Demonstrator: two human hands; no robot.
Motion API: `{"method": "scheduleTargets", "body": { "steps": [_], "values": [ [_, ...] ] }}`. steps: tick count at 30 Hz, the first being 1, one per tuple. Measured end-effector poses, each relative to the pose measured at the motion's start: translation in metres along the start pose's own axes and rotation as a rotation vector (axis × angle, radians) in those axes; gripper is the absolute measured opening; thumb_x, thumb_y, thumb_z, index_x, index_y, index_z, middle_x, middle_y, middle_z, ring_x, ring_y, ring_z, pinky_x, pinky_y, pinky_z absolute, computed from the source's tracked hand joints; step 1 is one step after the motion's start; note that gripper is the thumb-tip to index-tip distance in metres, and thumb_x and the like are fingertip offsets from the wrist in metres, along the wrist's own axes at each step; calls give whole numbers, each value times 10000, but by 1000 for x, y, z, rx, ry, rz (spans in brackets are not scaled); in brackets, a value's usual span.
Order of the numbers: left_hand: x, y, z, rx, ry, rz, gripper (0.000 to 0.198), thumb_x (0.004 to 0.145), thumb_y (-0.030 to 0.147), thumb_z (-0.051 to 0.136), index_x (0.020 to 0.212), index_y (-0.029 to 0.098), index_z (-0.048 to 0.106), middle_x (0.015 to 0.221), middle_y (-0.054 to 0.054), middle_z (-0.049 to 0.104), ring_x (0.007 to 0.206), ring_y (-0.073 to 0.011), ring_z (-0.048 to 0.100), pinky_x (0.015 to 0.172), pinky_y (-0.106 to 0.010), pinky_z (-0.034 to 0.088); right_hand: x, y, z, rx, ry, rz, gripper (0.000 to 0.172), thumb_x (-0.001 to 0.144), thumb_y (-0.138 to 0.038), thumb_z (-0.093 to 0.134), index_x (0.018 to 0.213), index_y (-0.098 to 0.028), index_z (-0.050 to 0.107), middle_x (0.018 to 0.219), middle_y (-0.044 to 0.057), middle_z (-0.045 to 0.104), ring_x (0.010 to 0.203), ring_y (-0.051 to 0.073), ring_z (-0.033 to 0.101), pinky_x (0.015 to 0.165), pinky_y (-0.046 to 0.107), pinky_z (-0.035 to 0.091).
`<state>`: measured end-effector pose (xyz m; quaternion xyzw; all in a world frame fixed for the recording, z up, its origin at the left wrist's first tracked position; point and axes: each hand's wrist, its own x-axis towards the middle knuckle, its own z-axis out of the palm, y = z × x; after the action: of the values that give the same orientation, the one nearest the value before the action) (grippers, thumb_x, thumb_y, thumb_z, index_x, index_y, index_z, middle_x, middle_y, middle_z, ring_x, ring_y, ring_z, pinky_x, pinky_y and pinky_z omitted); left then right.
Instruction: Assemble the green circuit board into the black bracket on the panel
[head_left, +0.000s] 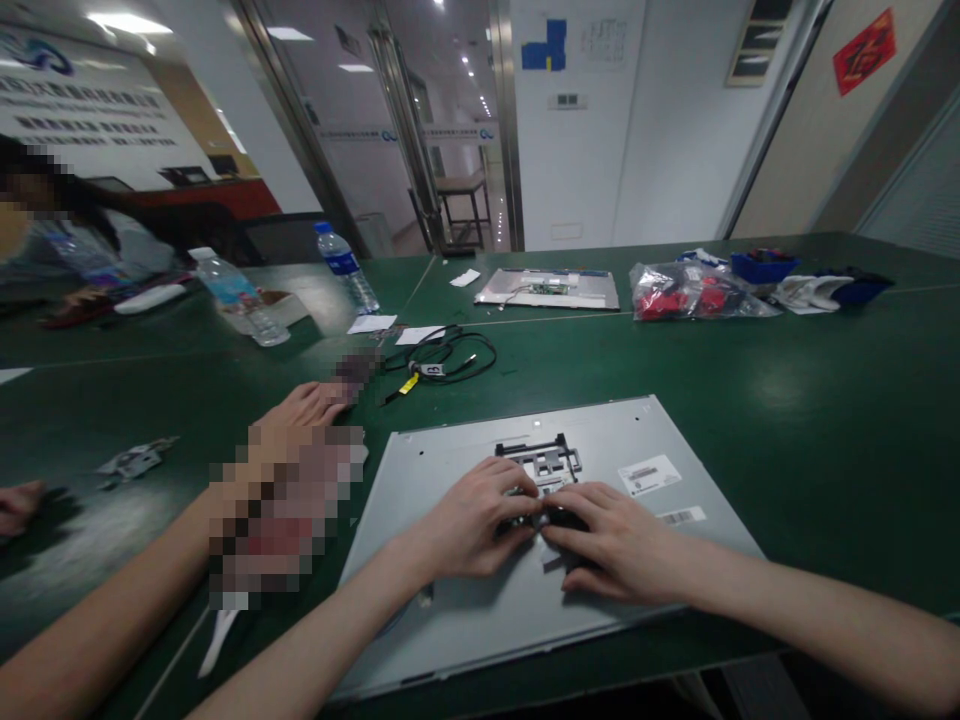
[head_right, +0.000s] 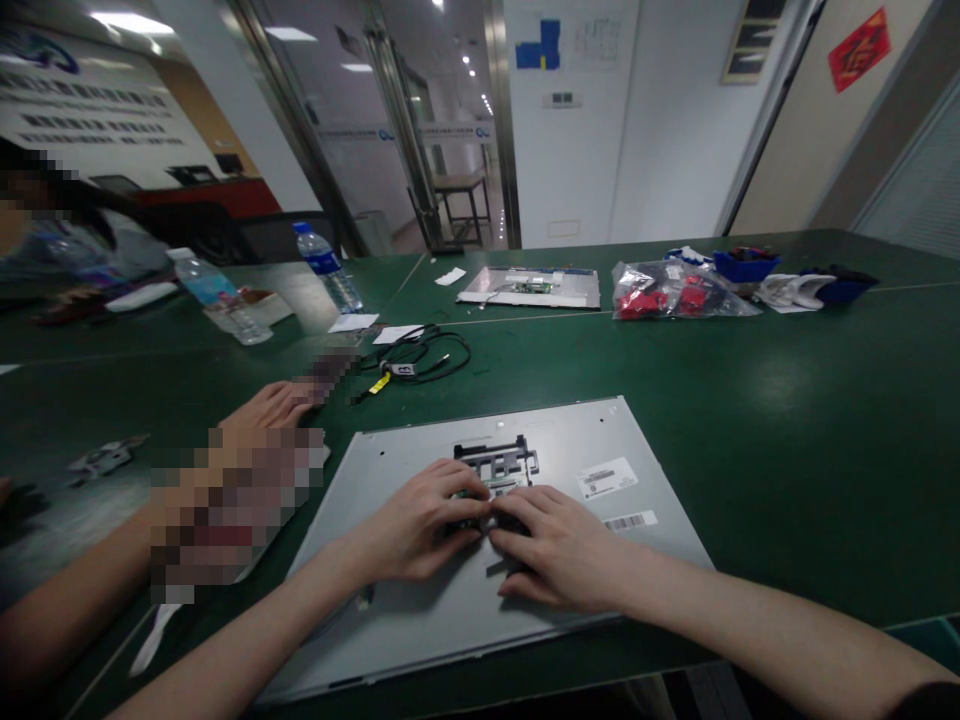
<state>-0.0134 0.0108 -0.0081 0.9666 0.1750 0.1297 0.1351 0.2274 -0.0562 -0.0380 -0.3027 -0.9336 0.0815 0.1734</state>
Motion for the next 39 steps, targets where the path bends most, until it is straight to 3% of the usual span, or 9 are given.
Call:
{"method": "scheduleTargets", "body": {
  "steps": [12,20,30,39],
  "values": [
    [1,0,-2,-9,-31,12,275,891,237,561,1157,250,630,1103,-57,656,1002,-243,574,915,-458,428,0,0,-2,-1,27,-98,344,949,-436,560,1200,-208,623,1458,127,422,1246,271,439,1035,448,410],
    [2,0,-1,-15,-27,15,222,895,228,566,1098,244,655,1085,-52,667,994,-235,583,935,-457,418,0,1,-1,-2,10,-208,335,958,-441,535,1195,-214,601,1313,106,542,1243,245,456,1054,436,391],
    [1,0,-1,-8,-20,12,309,865,202,574,1164,256,629,1085,-57,660,994,-239,581,901,-444,436,1,2,2,-15,63,-66,480,938,-471,556,1309,-169,526,1388,146,489,1219,283,456,1032,459,407],
    [-1,-1,1,-11,8,11,225,906,239,544,1107,237,646,1068,-67,663,992,-235,588,915,-455,436,1,0,-1,-15,15,-19,506,945,-465,549,1351,-166,500,1384,148,473,1264,282,415,1074,455,365]
  ]
}}
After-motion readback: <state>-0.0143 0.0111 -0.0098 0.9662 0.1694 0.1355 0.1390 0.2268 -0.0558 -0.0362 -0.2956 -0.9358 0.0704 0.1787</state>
